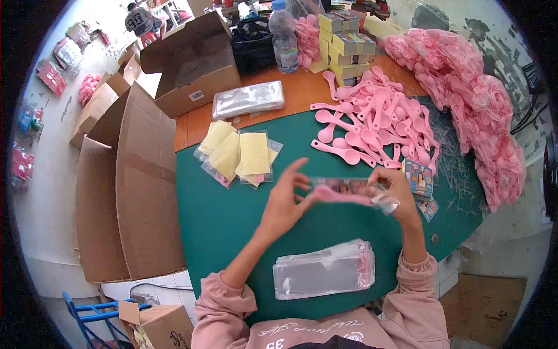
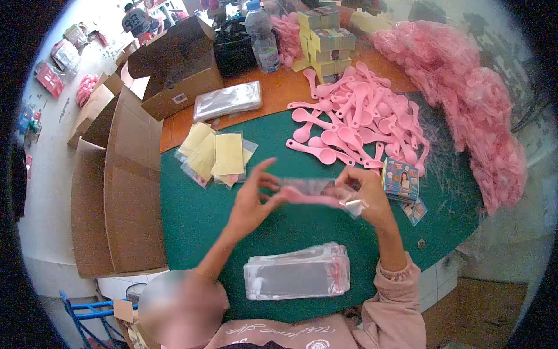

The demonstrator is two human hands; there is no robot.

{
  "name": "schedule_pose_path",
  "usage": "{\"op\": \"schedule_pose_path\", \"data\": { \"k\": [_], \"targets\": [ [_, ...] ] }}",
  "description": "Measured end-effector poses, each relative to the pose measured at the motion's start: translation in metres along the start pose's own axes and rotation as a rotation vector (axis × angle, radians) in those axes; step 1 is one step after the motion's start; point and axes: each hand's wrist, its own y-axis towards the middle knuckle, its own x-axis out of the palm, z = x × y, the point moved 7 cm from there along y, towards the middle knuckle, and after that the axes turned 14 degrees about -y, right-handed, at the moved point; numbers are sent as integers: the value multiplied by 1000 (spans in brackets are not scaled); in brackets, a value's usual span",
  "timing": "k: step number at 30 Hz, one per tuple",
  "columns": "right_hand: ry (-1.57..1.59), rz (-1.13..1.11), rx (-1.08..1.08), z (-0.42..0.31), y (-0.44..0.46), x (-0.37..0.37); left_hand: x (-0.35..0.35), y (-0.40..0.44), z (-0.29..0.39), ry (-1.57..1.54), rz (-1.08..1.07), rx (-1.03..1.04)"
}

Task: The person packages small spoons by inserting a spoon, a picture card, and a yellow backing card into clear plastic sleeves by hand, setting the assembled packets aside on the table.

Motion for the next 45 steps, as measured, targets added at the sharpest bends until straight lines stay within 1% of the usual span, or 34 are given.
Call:
{"op": "schedule_pose_path", "data": {
  "k": [2, 3, 5, 6, 7, 9, 11, 12, 14, 17, 19, 20, 22, 23, 25, 26, 28, 29, 31, 34, 37, 38, 39, 40, 41, 42, 43, 44, 45],
  "targets": [
    [-160, 230, -56, -30, 0, -5, 5, -14, -33, -497, 206, -267],
    [-158, 229, -56, -33, 1, 0, 8, -18, -33, -496, 207, -270],
    [-368, 59, -479, -63, -6, 23, 26, -28, -39, -1051, 220, -438],
    [-305, -88, -389, -60, -8, 32, 28, -30, -36, -1079, 195, -457],
    [-306, -91, -390, -60, -9, 36, 27, -34, -34, -1081, 198, -455],
    [-415, -185, -364, -52, -10, 49, 26, -41, -29, -848, 163, -402],
    [-464, -160, -376, -44, -15, 55, 30, -46, -35, -827, 131, -420],
    [-483, -198, -366, -43, -17, 59, 33, -48, -37, -803, 101, -430],
    [-503, -245, -362, -42, -20, 67, 35, -50, -38, -797, 94, -470],
    [-559, -218, -399, -42, -23, 78, 36, -51, -34, -810, 99, -526],
    [-679, -166, -487, -46, -26, 82, 35, -50, -34, -831, 114, -546],
    [-677, -168, -486, -45, -26, 85, 35, -51, -36, -852, 104, -552],
    [-749, -83, -540, -48, -28, 86, 35, -51, -36, -871, 95, -558],
    [-748, -82, -540, -48, -29, 87, 34, -51, -36, -890, 111, -569],
    [-930, -4, -604, -52, -31, 90, 33, -51, -37, -906, 127, -578],
    [-929, -3, -606, -53, -33, 92, 33, -51, -38, -932, 156, -590],
    [-1065, 94, -654, -58, -36, 93, 31, -51, -41, -956, 186, -599],
    [-1065, 96, -656, -59, -36, 94, 30, -50, -40, -994, 190, -583],
    [-1118, 214, -762, -70, -41, 93, 29, -49, -38, -1030, 193, -565],
    [-1205, 240, -814, -72, -44, 97, 28, -48, -37, -1035, 253, -576],
    [-1190, 199, -820, -69, -45, 101, 29, -49, -39, -986, 291, -571],
    [-1189, 198, -820, -67, -44, 102, 29, -48, -38, -899, 329, -545],
    [-1081, 171, -791, -64, -42, 101, 27, -48, -37, -812, 365, -518],
    [-972, 144, -760, -62, -41, 98, 30, -49, -38, -812, 365, -517],
    [-974, 144, -760, -62, -41, 96, 29, -47, -39, -744, 368, -471],
    [-843, 81, -734, -61, -40, 91, 29, -46, -37, -676, 369, -425],
    [-713, 21, -705, -59, -39, 86, 29, -45, -36, -676, 365, -423],
    [-717, 25, -704, -60, -40, 78, 25, -45, -34, -677, 397, -430],
    [-442, -165, -541, -52, -38, 70, 23, -45, -34, -678, 429, -437]
  ]
}}
